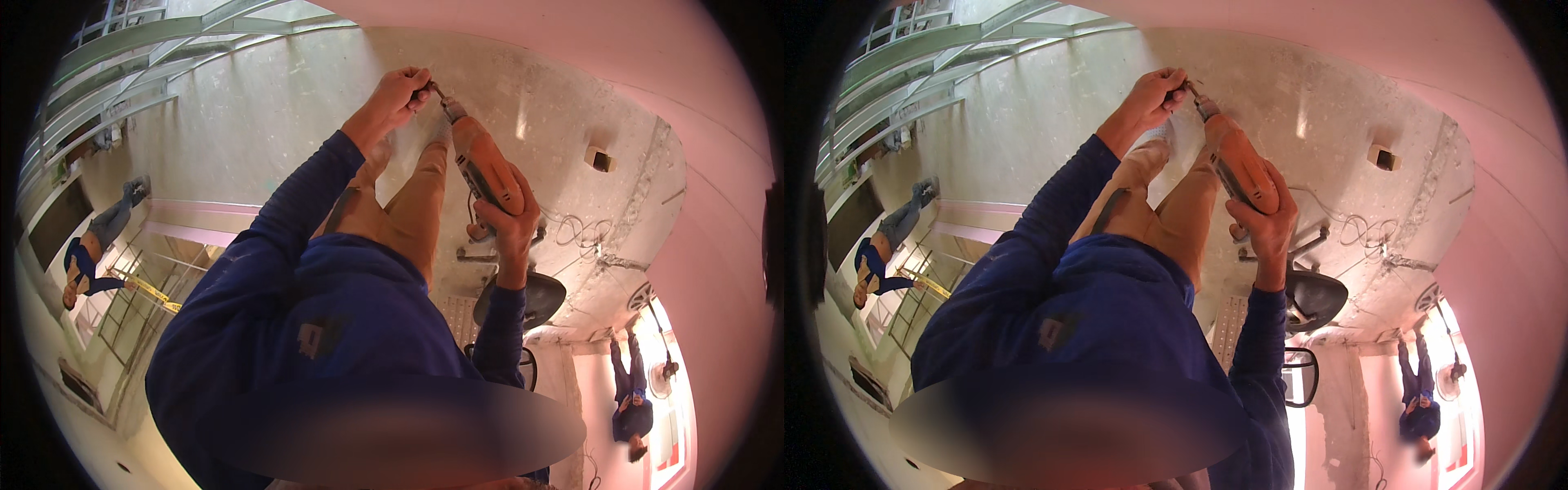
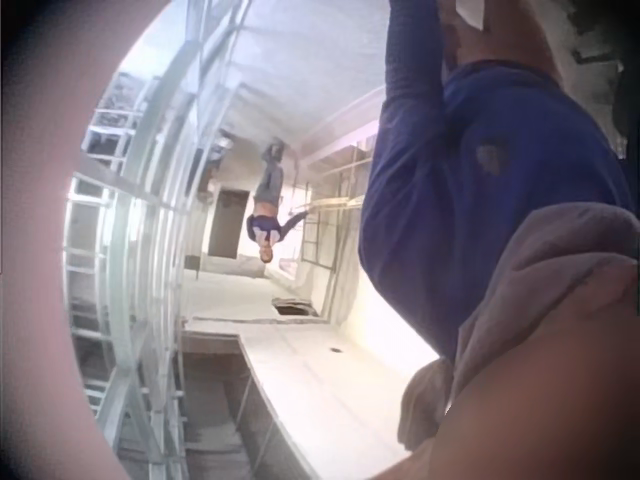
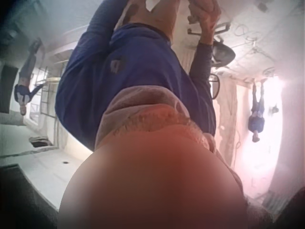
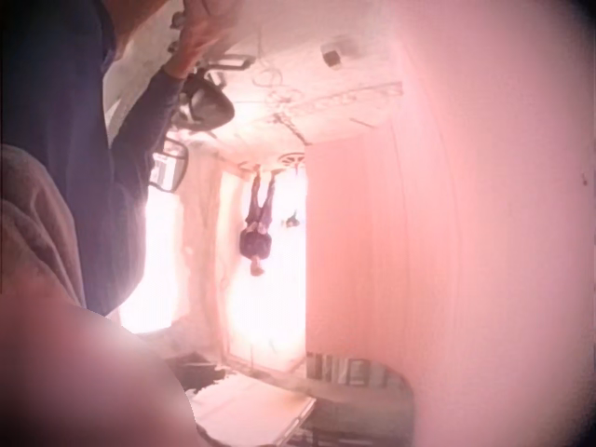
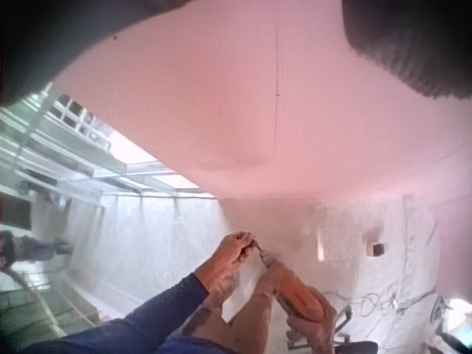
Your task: The person uses a corded drill to drive screws into a pink drywall sheet mounted on a ceiling grid. They repeatedly position screws and operate the drill overhead while standing on a platform. Another worker is visible in the background but not interacting with the primary task.
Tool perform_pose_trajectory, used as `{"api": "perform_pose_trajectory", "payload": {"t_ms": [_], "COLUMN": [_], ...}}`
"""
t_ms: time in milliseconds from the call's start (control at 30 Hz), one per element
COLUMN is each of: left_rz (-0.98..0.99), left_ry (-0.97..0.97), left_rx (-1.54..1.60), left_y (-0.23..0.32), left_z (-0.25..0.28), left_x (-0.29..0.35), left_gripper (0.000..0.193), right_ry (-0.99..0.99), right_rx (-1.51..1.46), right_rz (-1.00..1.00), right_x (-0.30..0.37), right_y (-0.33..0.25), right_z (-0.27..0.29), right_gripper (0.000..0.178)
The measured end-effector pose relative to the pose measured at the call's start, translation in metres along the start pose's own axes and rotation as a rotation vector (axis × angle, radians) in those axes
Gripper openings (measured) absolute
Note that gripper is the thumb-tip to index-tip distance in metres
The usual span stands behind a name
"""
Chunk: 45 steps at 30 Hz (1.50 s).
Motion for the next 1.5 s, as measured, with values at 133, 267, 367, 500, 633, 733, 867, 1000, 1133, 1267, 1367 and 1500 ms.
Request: {"api": "perform_pose_trajectory", "payload": {"t_ms": [133, 267, 367, 500, 633, 733, 867, 1000, 1133, 1267, 1367, 1500], "left_rz": [0.021, 0.056, 0.102, 0.151, 0.177, 0.218, 0.270, 0.306, 0.255, 0.082, 0.022, 0.015], "left_ry": [-0.039, 0.038, 0.067, 0.060, 0.084, 0.032, -0.010, 0.027, 0.107, 0.256, 0.372, 0.394], "left_rx": [-0.049, -0.132, -0.216, -0.262, -0.256, -0.252, -0.317, -0.441, -0.696, -1.297, -1.539, -1.586], "left_y": [0.004, 0.004, 0.005, -0.002, -0.012, -0.022, -0.043, -0.067, -0.101, -0.133, -0.155, -0.180], "left_z": [0.002, 0.002, 0.004, 0.009, 0.012, 0.014, 0.021, 0.052, 0.116, 0.196, 0.235, 0.255], "left_x": [-0.003, -0.011, -0.020, -0.033, -0.054, -0.069, -0.092, -0.122, -0.157, -0.197, -0.232, -0.271], "left_gripper": [0.019, 0.019, 0.020, 0.021, 0.023, 0.025, 0.027, 0.029, 0.032, 0.034, 0.027, 0.022], "right_ry": [-0.033, -0.082, -0.121, -0.125, -0.094, -0.045, 0.044, 0.129, 0.216, 0.296, 0.367, 0.410], "right_rx": [0.066, 0.278, 0.363, 0.427, 0.442, 0.297, 0.124, 0.071, 0.101, 0.086, 0.050, 0.083], "right_rz": [0.027, 0.118, 0.209, 0.264, 0.302, 0.143, -0.091, -0.095, -0.109, -0.226, -0.253, -0.251], "right_x": [-0.011, -0.023, -0.036, -0.048, -0.056, -0.062, -0.076, -0.094, -0.111, -0.124, -0.133, -0.138], "right_y": [-0.003, -0.006, -0.003, 0.009, 0.029, 0.050, 0.081, 0.118, 0.153, 0.184, 0.214, 0.258], "right_z": [0.007, 0.019, 0.028, 0.035, 0.033, 0.031, 0.025, 0.023, 0.030, 0.039, 0.043, 0.048], "right_gripper": [0.082, 0.081, 0.080, 0.079, 0.078, 0.079, 0.079, 0.077, 0.076, 0.077, 0.079, 0.083]}}
Point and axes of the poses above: each hand's wrist, its own x-axis away from the middle knuckle, its own z-axis out of the back of the hand, y = z × x, the point moved 1 cm from there along -x, towards the middle knuckle, and after that the axes turned 3 degrees about z, right-handed, at the moved point
